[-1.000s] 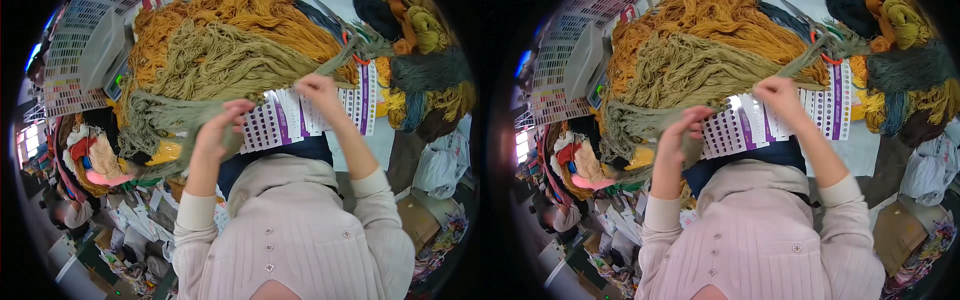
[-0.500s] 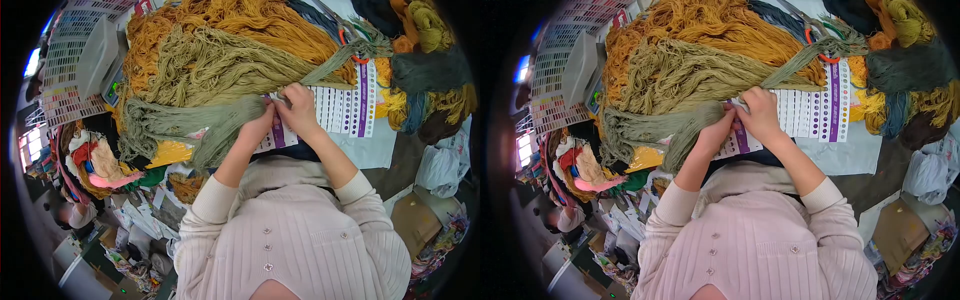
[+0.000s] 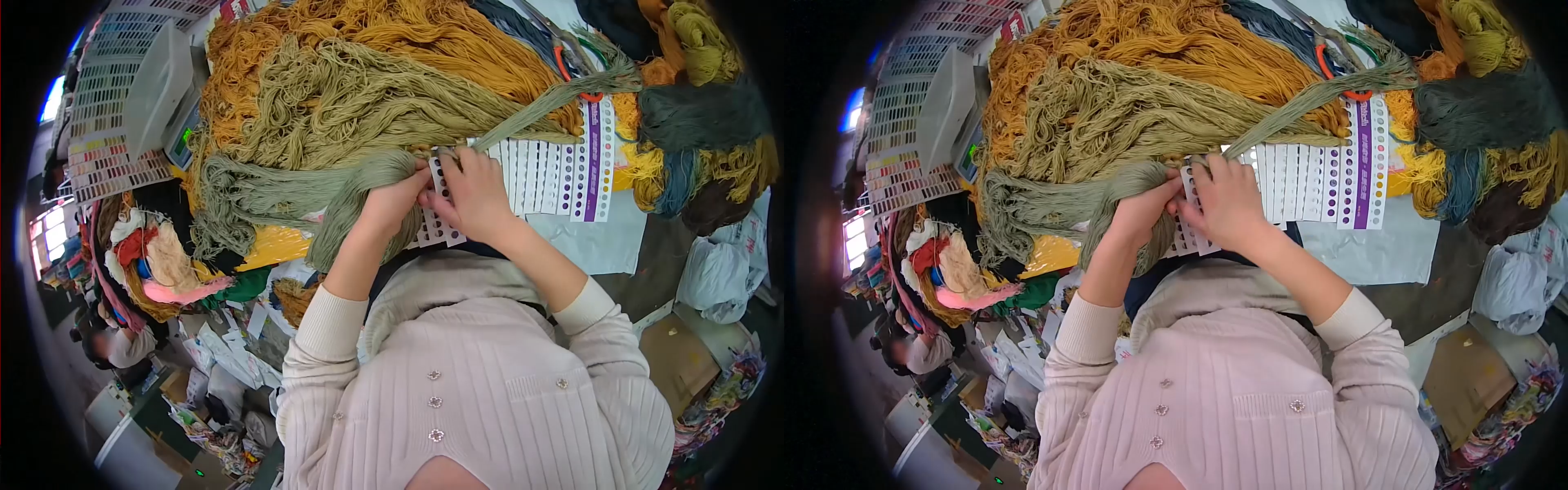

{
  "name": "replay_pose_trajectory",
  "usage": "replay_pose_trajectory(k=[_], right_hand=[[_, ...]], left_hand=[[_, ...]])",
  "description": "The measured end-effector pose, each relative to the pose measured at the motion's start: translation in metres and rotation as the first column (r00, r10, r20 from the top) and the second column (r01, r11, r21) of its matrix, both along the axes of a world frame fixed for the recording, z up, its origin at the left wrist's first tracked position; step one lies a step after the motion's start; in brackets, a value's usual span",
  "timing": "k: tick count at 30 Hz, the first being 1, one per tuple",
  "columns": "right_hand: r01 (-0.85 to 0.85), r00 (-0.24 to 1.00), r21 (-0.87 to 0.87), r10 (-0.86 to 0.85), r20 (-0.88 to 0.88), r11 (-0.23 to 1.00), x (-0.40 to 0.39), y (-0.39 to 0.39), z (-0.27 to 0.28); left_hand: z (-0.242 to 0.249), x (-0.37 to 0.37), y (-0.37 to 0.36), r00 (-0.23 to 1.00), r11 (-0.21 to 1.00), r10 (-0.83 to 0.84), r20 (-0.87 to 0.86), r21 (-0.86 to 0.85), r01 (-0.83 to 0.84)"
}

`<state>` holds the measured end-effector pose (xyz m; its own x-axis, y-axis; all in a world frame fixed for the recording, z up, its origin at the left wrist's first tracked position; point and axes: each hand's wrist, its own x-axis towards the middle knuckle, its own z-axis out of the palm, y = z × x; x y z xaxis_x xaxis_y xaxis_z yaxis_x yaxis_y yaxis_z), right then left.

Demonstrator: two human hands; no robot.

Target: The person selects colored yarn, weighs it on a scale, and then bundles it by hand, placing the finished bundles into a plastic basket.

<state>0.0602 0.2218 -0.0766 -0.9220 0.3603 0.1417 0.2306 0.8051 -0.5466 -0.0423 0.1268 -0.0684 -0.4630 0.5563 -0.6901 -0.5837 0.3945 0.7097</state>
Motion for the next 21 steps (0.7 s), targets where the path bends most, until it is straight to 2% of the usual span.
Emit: replay_pose_trajectory(k=[1, 4, 7, 8, 10, 11, 14, 15, 18, 21], right_hand=[[-0.022, 0.999, 0.005, 0.021, 0.048, 1.0, 0.001, -0.002, 0.001], [-0.016, 0.998, 0.039, 0.019, -0.061, 0.999, 0.004, -0.001, 0.004], [-0.061, 0.997, -0.377, 0.071, 0.013, 0.924, 0.0, 0.015, -0.001], [-0.032, 0.999, -0.432, 0.031, -0.01, 0.901, -0.001, 0.016, 0.001], [0.019, 0.997, -0.539, -0.054, -0.048, 0.842, -0.004, 0.019, 0.004], [0.028, 0.997, -0.517, -0.06, -0.045, 0.855, -0.005, 0.021, 0.004], [0.043, 0.997, -0.519, -0.074, -0.038, 0.854, -0.005, 0.026, 0.004], [0.029, 0.997, -0.522, -0.064, -0.049, 0.852, -0.004, 0.026, 0.002], [-0.003, 0.996, -0.51, -0.042, -0.077, 0.86, 0.0, 0.022, -0.005], [-0.018, 0.996, -0.472, -0.025, -0.085, 0.881, -0.003, 0.019, -0.006]], left_hand=[[0.0, 0.001, 0.001, 1.0, 1.0, 0.026, 0.007, 0.009, -0.026], [-0.007, 0.005, 0.003, 0.998, 0.998, 0.055, 0.033, 0.03, -0.056], [-0.013, 0.008, 0.003, 0.996, 0.995, 0.067, 0.059, 0.068, -0.071], [-0.014, 0.009, 0.004, 0.995, 0.993, 0.072, 0.07, 0.086, -0.078], [-0.011, 0.008, 0.008, 1.0, 1.0, -0.013, -0.023, 0.022, 0.014], [-0.008, 0.007, 0.009, 0.996, 0.998, -0.057, -0.067, -0.013, 0.056], [0.003, -0.002, -0.006, 0.989, 0.987, 0.143, 0.023, 0.071, -0.145], [0.003, -0.01, -0.017, 0.963, 0.964, 0.244, 0.117, 0.08, -0.254], [0.003, -0.02, -0.028, 0.946, 0.961, 0.219, 0.237, 0.116, -0.251], [-0.001, -0.014, -0.02, 0.98, 0.984, 0.164, 0.113, 0.051, -0.171]])
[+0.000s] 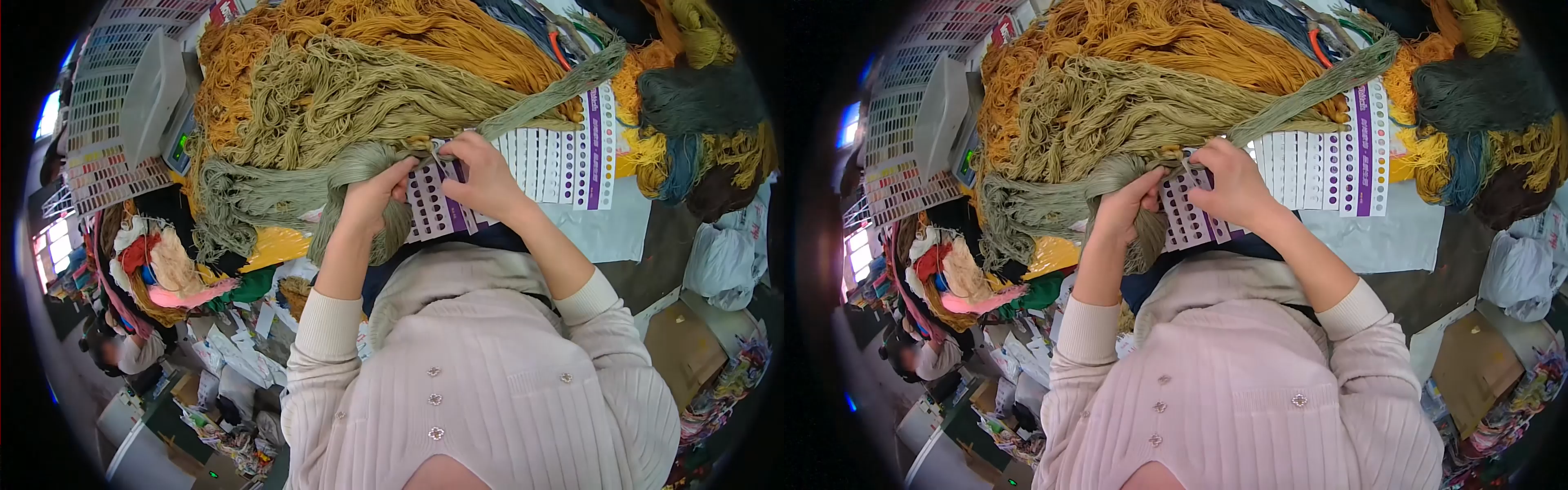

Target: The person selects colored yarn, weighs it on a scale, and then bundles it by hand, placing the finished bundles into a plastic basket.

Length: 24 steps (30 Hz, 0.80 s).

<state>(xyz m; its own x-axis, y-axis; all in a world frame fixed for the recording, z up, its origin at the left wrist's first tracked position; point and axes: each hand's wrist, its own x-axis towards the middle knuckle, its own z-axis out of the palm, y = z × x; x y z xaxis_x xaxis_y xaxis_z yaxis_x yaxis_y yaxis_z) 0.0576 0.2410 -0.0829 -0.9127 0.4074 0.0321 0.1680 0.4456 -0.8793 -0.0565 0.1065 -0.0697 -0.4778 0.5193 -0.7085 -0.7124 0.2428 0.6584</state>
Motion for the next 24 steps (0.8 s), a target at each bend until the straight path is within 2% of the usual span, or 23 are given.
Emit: replay_pose_trajectory(k=[1, 2, 5, 6, 8, 9, 12, 13, 15, 16, 17, 19, 21, 22, 24], right_hand=[[-0.002, 1.0, -0.006, 0.002, 0.011, 1.0, 0.001, 0.0, 0.003], [0.001, 1.0, -0.01, 0.0, 0.024, 1.0, 0.002, 0.001, 0.005], [0.03, 0.999, 0.076, -0.027, -0.042, 0.997, 0.002, -0.001, -0.004], [0.057, 0.997, 0.102, -0.051, -0.052, 0.993, 0.002, -0.001, -0.007], [0.099, 0.993, 0.152, -0.089, -0.075, 0.983, 0.001, -0.002, -0.011], [0.113, 0.992, 0.058, -0.109, -0.057, 0.992, 0.001, -0.003, -0.011], [0.166, 0.986, -0.212, -0.168, 0.008, 0.963, 0.001, -0.003, -0.009], [0.196, 0.98, -0.299, -0.194, 0.037, 0.934, 0.001, -0.002, -0.01], [0.222, 0.971, -0.48, -0.235, 0.033, 0.849, 0.0, 0.0, -0.013], [0.208, 0.967, -0.573, -0.256, -0.003, 0.793, -0.002, 0.0, -0.016], [0.188, 0.959, -0.659, -0.281, -0.036, 0.728, -0.004, 0.0, -0.017], [0.148, 0.953, -0.717, -0.291, -0.08, 0.681, -0.003, 0.002, -0.014], [0.056, 0.951, -0.82, -0.28, -0.129, 0.569, -0.002, 0.008, -0.01], [0.035, 0.979, -0.838, -0.188, -0.082, 0.545, 0.0, 0.014, -0.013], [-0.044, 0.999, -0.64, 0.016, -0.049, 0.767, -0.003, 0.009, -0.016]], left_hand=[[-0.002, 0.001, 0.001, 1.0, 1.0, -0.023, -0.021, -0.009, 0.023], [0.0, 0.001, 0.001, 0.999, 0.999, 0.031, 0.03, -0.037, -0.029], [0.023, 0.009, -0.002, 0.974, 0.979, 0.161, 0.158, 0.098, -0.178], [0.027, 0.007, -0.008, 0.938, 0.957, 0.166, 0.305, 0.181, -0.228], [0.028, -0.002, -0.021, 0.915, 0.914, 0.03, 0.401, 0.359, -0.188], [0.028, -0.004, -0.025, 0.898, 0.877, -0.04, 0.438, 0.447, -0.178], [0.03, -0.003, -0.005, 0.966, 0.944, -0.141, 0.218, 0.325, 0.065], [0.025, 0.001, 0.005, 0.97, 0.958, -0.214, 0.118, 0.218, 0.185], [0.006, 0.014, 0.026, 0.92, 0.921, -0.39, -0.052, -0.031, 0.388], [-0.004, 0.019, 0.03, 0.89, 0.906, -0.423, -0.171, -0.045, 0.422], [-0.009, 0.018, 0.029, 0.902, 0.914, -0.406, -0.147, -0.07, 0.4], [-0.011, 0.015, 0.028, 0.925, 0.927, -0.367, -0.1, -0.122, 0.355], [-0.01, 0.001, 0.013, 0.969, 0.984, -0.15, 0.195, 0.121, 0.128], [-0.006, -0.002, 0.008, 0.933, 0.978, -0.06, 0.354, 0.208, -0.016], [0.005, 0.001, 0.007, 0.944, 0.982, -0.161, 0.29, 0.143, 0.123]])
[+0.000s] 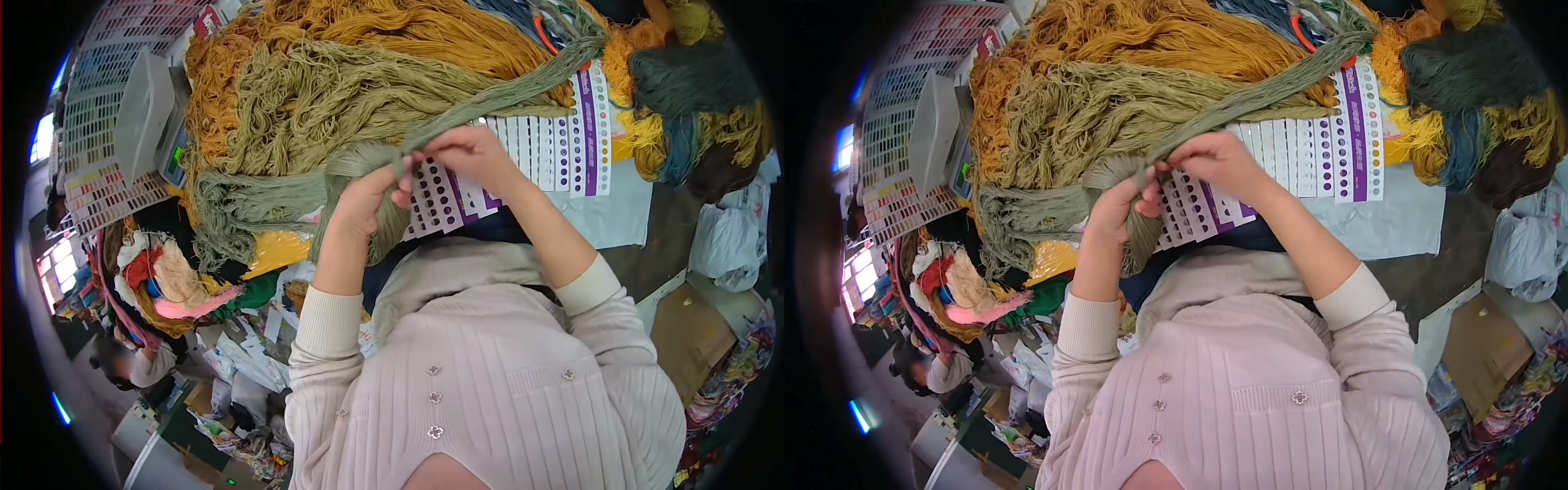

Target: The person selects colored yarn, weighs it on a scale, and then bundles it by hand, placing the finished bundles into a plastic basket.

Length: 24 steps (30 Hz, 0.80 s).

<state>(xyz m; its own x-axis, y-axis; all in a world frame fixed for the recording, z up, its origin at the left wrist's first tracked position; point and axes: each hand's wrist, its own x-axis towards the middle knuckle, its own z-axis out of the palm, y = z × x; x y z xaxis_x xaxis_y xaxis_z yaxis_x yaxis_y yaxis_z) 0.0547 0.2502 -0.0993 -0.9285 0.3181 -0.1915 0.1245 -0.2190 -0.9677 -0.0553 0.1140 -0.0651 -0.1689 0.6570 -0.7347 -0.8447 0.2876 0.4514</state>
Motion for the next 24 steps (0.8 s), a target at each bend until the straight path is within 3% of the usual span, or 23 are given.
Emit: replay_pose_trajectory(k=[1, 2, 5, 8, 10, 11, 13, 14, 16, 17, 18, 19, 21, 22, 23, 24], right_hand=[[-0.096, 0.995, 0.15, 0.092, 0.035, 0.984, -0.002, -0.002, 0.0], [-0.067, 0.998, 0.252, 0.069, 0.0, 0.965, -0.004, -0.004, -0.001], [0.042, 0.993, 0.533, 0.023, -0.116, 0.845, -0.009, -0.009, -0.006], [0.032, 0.998, 0.014, -0.031, -0.056, 0.999, -0.006, -0.006, -0.011], [-0.043, 0.999, -0.073, 0.043, 0.003, 0.996, -0.004, 0.0, -0.006], [-0.075, 0.996, -0.119, 0.079, 0.027, 0.99, -0.004, 0.002, -0.003], [-0.084, 0.996, 0.089, 0.084, 0.006, 0.993, -0.002, 0.002, 0.0], [-0.088, 0.996, 0.19, 0.091, -0.006, 0.978, -0.003, 0.002, 0.001], [-0.081, 0.996, 0.283, 0.085, -0.003, 0.956, -0.007, -0.001, 0.001], [-0.079, 0.997, 0.33, 0.083, 0.0, 0.941, -0.008, -0.003, 0.001], [-0.056, 0.998, 0.289, 0.051, 0.025, 0.956, -0.009, -0.003, 0.003], [-0.083, 0.996, 0.263, 0.076, 0.037, 0.961, -0.008, -0.003, 0.002], [-0.132, 0.991, 0.22, 0.121, 0.06, 0.967, -0.006, 0.002, 0.001], [-0.095, 0.994, 0.283, 0.106, -0.025, 0.954, -0.007, 0.002, -0.001], [-0.058, 0.989, 0.339, 0.1, -0.108, 0.939, -0.007, 0.001, -0.005], [-0.02, 0.976, 0.392, 0.103, -0.194, 0.92, -0.009, 0.0, -0.008]], left_hand=[[0.008, 0.002, 0.003, 0.997, 0.998, -0.063, -0.038, -0.03, 0.062], [0.012, 0.004, 0.007, 0.99, 0.991, -0.126, -0.057, -0.039, 0.124], [0.016, 0.006, 0.01, 0.966, 0.986, -0.128, -0.226, -0.137, 0.099], [0.021, -0.003, 0.002, 0.978, 0.964, 0.173, -0.115, -0.184, -0.192], [0.03, -0.018, -0.017, 0.954, 0.957, 0.251, -0.163, -0.109, -0.27], [0.043, -0.025, -0.023, 0.915, 0.919, 0.305, -0.265, -0.171, -0.356], [0.058, -0.051, -0.054, 0.799, 0.805, 0.468, -0.376, -0.191, -0.562], [0.051, -0.079, -0.094, 0.781, 0.821, 0.553, -0.29, 0.033, -0.57], [0.071, -0.104, -0.125, 0.741, 0.734, 0.665, -0.093, 0.262, -0.626], [0.07, -0.117, -0.139, 0.71, 0.707, 0.697, -0.106, 0.269, -0.654], [0.064, -0.123, -0.146, 0.608, 0.677, 0.729, -0.314, 0.199, -0.709], [0.061, -0.128, -0.145, 0.486, 0.628, 0.709, -0.512, 0.143, -0.765], [0.057, -0.095, -0.108, 0.32, 0.751, 0.431, -0.844, 0.139, -0.645], [0.051, -0.071, -0.084, 0.196, 0.805, 0.267, -0.944, 0.107, -0.583], [0.04, -0.05, -0.068, 0.295, 0.917, 0.244, -0.924, 0.121, -0.38], [0.043, -0.019, -0.041, 0.374, 0.947, 0.138, -0.917, 0.012, -0.321]])
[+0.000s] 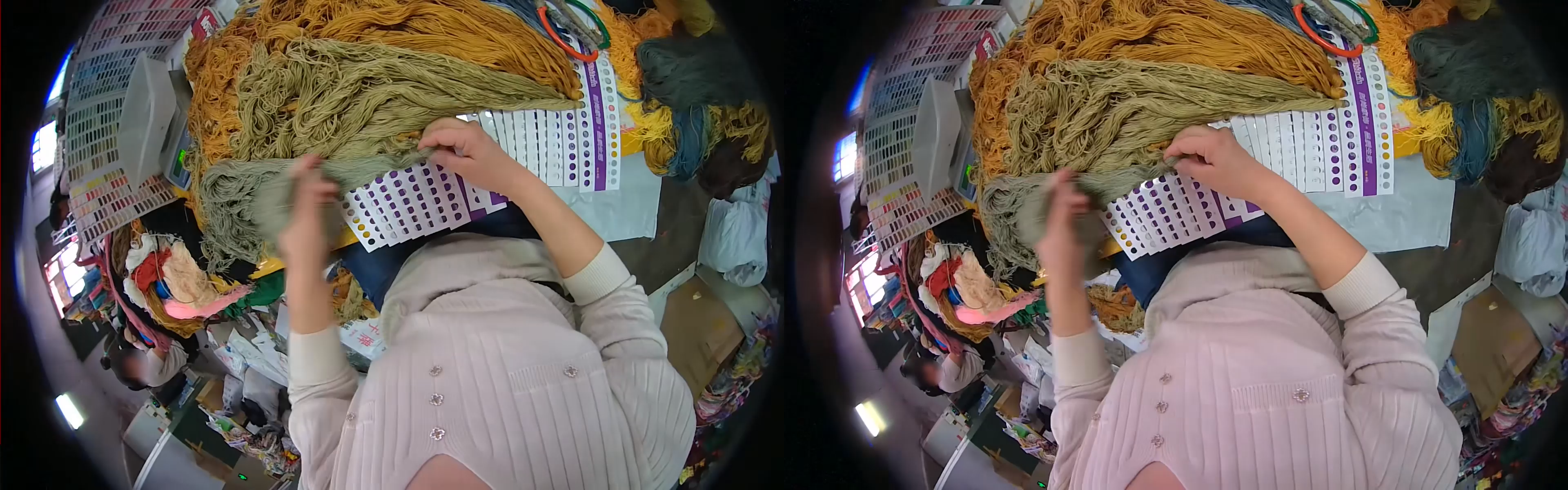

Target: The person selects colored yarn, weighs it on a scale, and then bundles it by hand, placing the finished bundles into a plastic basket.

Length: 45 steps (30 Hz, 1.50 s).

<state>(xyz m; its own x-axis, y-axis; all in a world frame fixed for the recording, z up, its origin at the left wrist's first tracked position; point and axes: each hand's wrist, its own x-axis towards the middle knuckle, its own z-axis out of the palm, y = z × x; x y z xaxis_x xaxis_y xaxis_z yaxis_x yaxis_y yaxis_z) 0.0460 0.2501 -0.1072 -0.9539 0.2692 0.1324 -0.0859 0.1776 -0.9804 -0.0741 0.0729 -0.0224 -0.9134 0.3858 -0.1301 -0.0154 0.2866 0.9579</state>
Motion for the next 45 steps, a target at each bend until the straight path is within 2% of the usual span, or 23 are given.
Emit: replay_pose_trajectory(k=[2, 3, 4, 7, 9, 12, 14, 15, 16, 19, 21, 24, 27, 28, 30, 31, 32, 33, 35, 37, 40, 42, 45], right_hand=[[0.045, 0.995, -0.196, -0.026, 0.098, 0.98, 0.001, -0.002, 0.003], [0.075, 0.988, -0.291, -0.032, 0.152, 0.954, 0.003, -0.002, 0.004], [0.096, 0.981, -0.303, -0.038, 0.19, 0.948, 0.004, -0.001, 0.006], [0.143, 0.966, -0.342, -0.056, 0.252, 0.929, 0.004, 0.003, 0.006], [0.147, 0.969, -0.378, -0.057, 0.24, 0.914, 0.004, 0.002, 0.0], [0.137, 0.931, -0.197, -0.059, 0.36, 0.971, 0.004, 0.0, 0.016], [0.134, 0.958, 0.217, -0.182, 0.221, 0.967, 0.003, -0.009, 0.016], [0.143, 0.967, 0.414, -0.216, 0.135, 0.899, 0.002, -0.014, 0.012], [0.134, 0.964, 0.432, -0.219, 0.152, 0.892, 0.002, -0.018, 0.003], [0.205, 0.962, 0.48, -0.266, 0.063, 0.853, 0.002, -0.02, 0.0], [0.225, 0.957, 0.485, -0.286, 0.055, 0.845, 0.0, -0.023, 0.001], [0.213, 0.957, 0.516, -0.284, 0.061, 0.829, -0.002, -0.023, -0.001], [0.187, 0.963, 0.506, -0.258, 0.074, 0.842, 0.0, -0.022, 0.0], [0.181, 0.965, 0.494, -0.25, 0.076, 0.85, 0.0, -0.021, 0.002], [0.247, 0.958, 0.42, -0.286, 0.03, 0.873, -0.001, -0.022, 0.009], [0.266, 0.956, 0.378, -0.293, 0.012, 0.887, -0.003, -0.025, 0.013], [0.284, 0.956, 0.289, -0.292, -0.016, 0.914, -0.006, -0.029, 0.023], [0.234, 0.971, 0.214, -0.238, -0.01, 0.948, -0.009, -0.035, 0.03], [0.142, 0.99, 0.059, -0.143, 0.0, 0.988, -0.012, -0.047, 0.041], [0.092, 0.994, -0.268, -0.073, 0.079, 0.959, -0.014, -0.062, 0.065], [0.045, 0.969, -0.765, 0.159, 0.19, 0.643, -0.016, -0.071, 0.084], [0.038, 0.919, -0.919, 0.347, 0.186, 0.393, -0.017, -0.074, 0.085], [-0.099, 0.793, -0.905, 0.582, 0.18, 0.415, -0.019, -0.075, 0.085]], left_hand=[[-0.025, 0.028, 0.025, 0.926, 0.93, -0.352, -0.137, -0.16, 0.33], [-0.037, 0.044, 0.037, 0.953, 0.957, -0.285, 0.1, -0.025, 0.289], [-0.05, 0.042, 0.041, 0.886, 0.88, -0.456, 0.086, -0.105, 0.463], [-0.061, 0.032, 0.044, 0.88, 0.84, -0.392, 0.268, -0.287, 0.462], [-0.058, 0.024, 0.042, 0.855, 0.88, -0.315, 0.411, -0.21, 0.425], [-0.036, 0.007, 0.033, 0.842, 0.916, -0.236, 0.485, -0.178, 0.36], [-0.013, -0.01, 0.011, 0.812, 0.948, -0.117, 0.571, -0.18, 0.264], [0.003, -0.016, -0.001, 0.822, 0.945, 0.087, 0.562, -0.308, 0.111], [0.016, -0.032, -0.023, 0.812, 0.94, 0.138, 0.566, -0.334, 0.072], [0.066, -0.077, -0.093, 0.88, 0.956, 0.237, 0.411, -0.26, -0.136], [0.084, -0.109, -0.129, 0.841, 0.999, 0.035, 0.54, -0.038, -0.017], [0.085, -0.122, -0.113, 0.909, 0.945, 0.32, 0.268, -0.019, -0.327], [0.097, -0.143, -0.149, 0.883, 0.842, 0.286, 0.372, 0.343, -0.417], [0.1, -0.131, -0.146, 0.896, 0.833, 0.183, 0.405, 0.42, -0.36], [0.096, -0.077, -0.123, 0.899, 0.778, -0.015, 0.437, 0.57, -0.264], [0.086, -0.057, -0.113, 0.798, 0.727, -0.291, 0.527, 0.664, -0.174], [0.077, -0.029, -0.089, 0.76, 0.716, -0.037, 0.649, 0.548, -0.433], [0.066, -0.015, -0.079, 0.651, 0.57, -0.508, 0.563, 0.787, -0.236], [0.046, 0.001, -0.054, 0.548, 0.417, -0.691, 0.471, 0.879, -0.229], [0.034, 0.012, -0.038, 0.522, 0.364, -0.731, 0.438, 0.899, -0.245], [0.029, 0.017, -0.025, 0.505, 0.358, -0.756, 0.416, 0.909, -0.213], [0.03, 0.019, -0.024, 0.509, 0.393, -0.736, 0.448, 0.893, -0.218], [0.03, 0.021, -0.026, 0.51, 0.427, -0.724, 0.465, 0.882, -0.198]])
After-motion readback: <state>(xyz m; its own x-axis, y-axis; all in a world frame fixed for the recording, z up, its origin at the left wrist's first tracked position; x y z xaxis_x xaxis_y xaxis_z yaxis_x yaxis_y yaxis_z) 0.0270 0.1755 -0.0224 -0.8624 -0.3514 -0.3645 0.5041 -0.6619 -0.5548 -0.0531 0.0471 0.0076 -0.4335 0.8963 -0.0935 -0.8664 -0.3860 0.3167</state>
